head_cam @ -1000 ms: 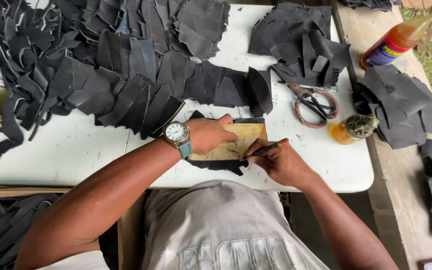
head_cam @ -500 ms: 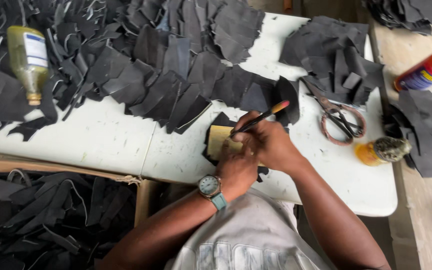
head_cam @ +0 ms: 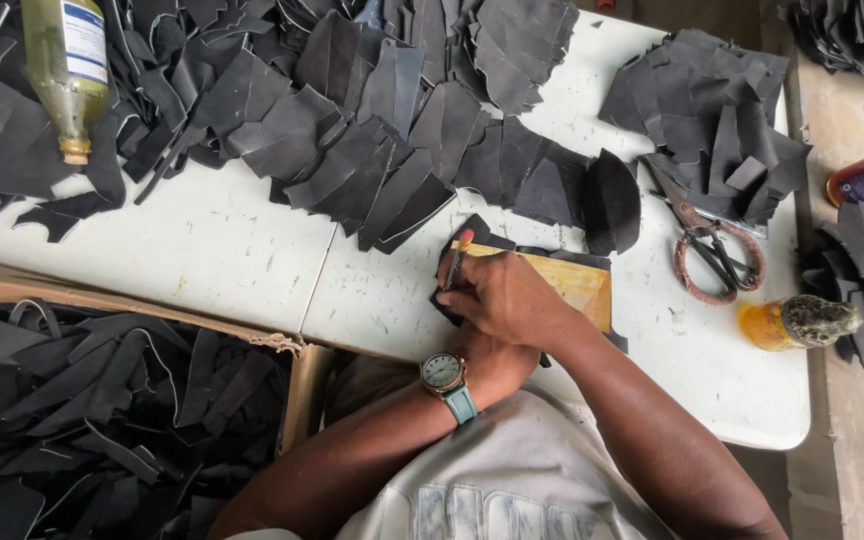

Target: The person aligns two pieces of black rubber on a wooden template and uses a pencil to trace the outline. They then use shears to cut the rubber along the traced line, creating a shaped piece. The process is repeated with another piece of rubber.

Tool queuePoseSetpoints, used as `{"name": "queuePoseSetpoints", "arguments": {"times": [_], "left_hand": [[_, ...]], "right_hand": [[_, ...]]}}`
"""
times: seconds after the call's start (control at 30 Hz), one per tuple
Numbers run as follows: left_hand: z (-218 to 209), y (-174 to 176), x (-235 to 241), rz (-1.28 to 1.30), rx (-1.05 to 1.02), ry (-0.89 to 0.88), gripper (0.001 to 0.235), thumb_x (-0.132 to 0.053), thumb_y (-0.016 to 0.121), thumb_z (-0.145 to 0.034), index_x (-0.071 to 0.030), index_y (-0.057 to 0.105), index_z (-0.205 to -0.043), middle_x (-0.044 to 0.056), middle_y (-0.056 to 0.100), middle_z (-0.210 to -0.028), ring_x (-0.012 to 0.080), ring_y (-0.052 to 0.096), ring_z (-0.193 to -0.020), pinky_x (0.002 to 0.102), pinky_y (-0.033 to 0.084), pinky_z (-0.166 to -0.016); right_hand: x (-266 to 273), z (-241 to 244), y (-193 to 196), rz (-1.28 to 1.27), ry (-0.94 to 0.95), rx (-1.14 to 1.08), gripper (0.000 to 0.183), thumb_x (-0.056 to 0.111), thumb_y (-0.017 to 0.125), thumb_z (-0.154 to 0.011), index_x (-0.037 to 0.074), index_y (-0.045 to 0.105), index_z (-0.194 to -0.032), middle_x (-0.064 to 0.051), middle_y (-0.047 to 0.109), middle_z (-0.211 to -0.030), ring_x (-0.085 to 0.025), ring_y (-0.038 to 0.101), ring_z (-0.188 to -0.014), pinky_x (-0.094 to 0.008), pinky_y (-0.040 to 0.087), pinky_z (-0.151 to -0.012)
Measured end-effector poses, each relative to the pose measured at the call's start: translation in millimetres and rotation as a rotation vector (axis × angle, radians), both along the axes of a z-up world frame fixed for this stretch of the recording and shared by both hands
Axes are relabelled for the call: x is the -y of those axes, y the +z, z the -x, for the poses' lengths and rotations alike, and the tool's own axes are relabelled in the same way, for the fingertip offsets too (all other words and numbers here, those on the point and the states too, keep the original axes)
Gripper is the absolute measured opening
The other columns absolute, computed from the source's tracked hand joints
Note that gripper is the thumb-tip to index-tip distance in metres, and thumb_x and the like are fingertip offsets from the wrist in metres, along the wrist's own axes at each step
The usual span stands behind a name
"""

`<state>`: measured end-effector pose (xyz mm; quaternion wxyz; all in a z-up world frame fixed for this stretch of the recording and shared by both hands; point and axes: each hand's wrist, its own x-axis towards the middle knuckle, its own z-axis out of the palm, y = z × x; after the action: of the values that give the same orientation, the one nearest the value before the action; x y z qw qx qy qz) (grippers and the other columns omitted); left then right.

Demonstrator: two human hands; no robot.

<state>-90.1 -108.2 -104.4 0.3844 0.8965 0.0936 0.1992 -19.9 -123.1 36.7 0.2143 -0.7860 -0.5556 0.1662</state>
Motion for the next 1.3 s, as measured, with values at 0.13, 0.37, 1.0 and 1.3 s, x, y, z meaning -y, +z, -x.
{"name": "queuePoseSetpoints", "arguments": {"times": [0.13,0.37,1.0,1.3], "left_hand": [[3.3,-0.2,-2.4,0.080,0.158,-0.040,0.037,-0.017,0.062,-0.092,-0.003,0.065,-0.127,0.020,0.069,-0.117,0.0371,0.067,-0.103,0.049,0.052,-0.084],[-1.4,-21.4,-4.1,-0.225,-0.059,-0.094,0.028,-0.017,0.061,-0.092,-0.004,0.067,-0.117,0.018,0.070,-0.117,0.0341,0.068,-0.104,0.048,0.053,-0.090],[-0.1,-11.8,-8.1,0.025,-0.027,-0.160,0.049,-0.027,0.048,-0.105,-0.019,0.047,-0.153,0.014,0.062,-0.134,0.0297,0.062,-0.117,0.042,0.048,-0.096],[-2.0,-1.6,-9.6,-0.001,-0.060,-0.185,0.051,-0.024,0.048,-0.103,-0.020,0.046,-0.154,0.015,0.057,-0.141,0.0298,0.057,-0.125,0.042,0.044,-0.103]], "right_hand": [[1.7,6.0,-8.4,0.069,-0.022,0.143,0.023,0.029,0.075,-0.091,0.007,0.070,-0.094,-0.017,0.072,-0.075,-0.038,0.069,-0.071,-0.045,0.053,-0.067],[5.6,3.2,-8.2,-0.100,-0.113,-0.238,0.015,0.022,0.071,-0.089,0.008,0.068,-0.094,-0.012,0.076,-0.078,-0.029,0.075,-0.073,-0.039,0.055,-0.069],[7.0,4.8,-21.2,-0.116,-0.059,-0.075,0.016,0.022,0.074,-0.086,0.009,0.069,-0.095,-0.014,0.076,-0.079,-0.036,0.072,-0.073,-0.046,0.053,-0.068],[15.0,4.6,-21.1,-0.167,-0.097,-0.159,0.017,0.022,0.073,-0.086,0.005,0.070,-0.088,-0.016,0.073,-0.076,-0.034,0.073,-0.071,-0.041,0.056,-0.065]]}}
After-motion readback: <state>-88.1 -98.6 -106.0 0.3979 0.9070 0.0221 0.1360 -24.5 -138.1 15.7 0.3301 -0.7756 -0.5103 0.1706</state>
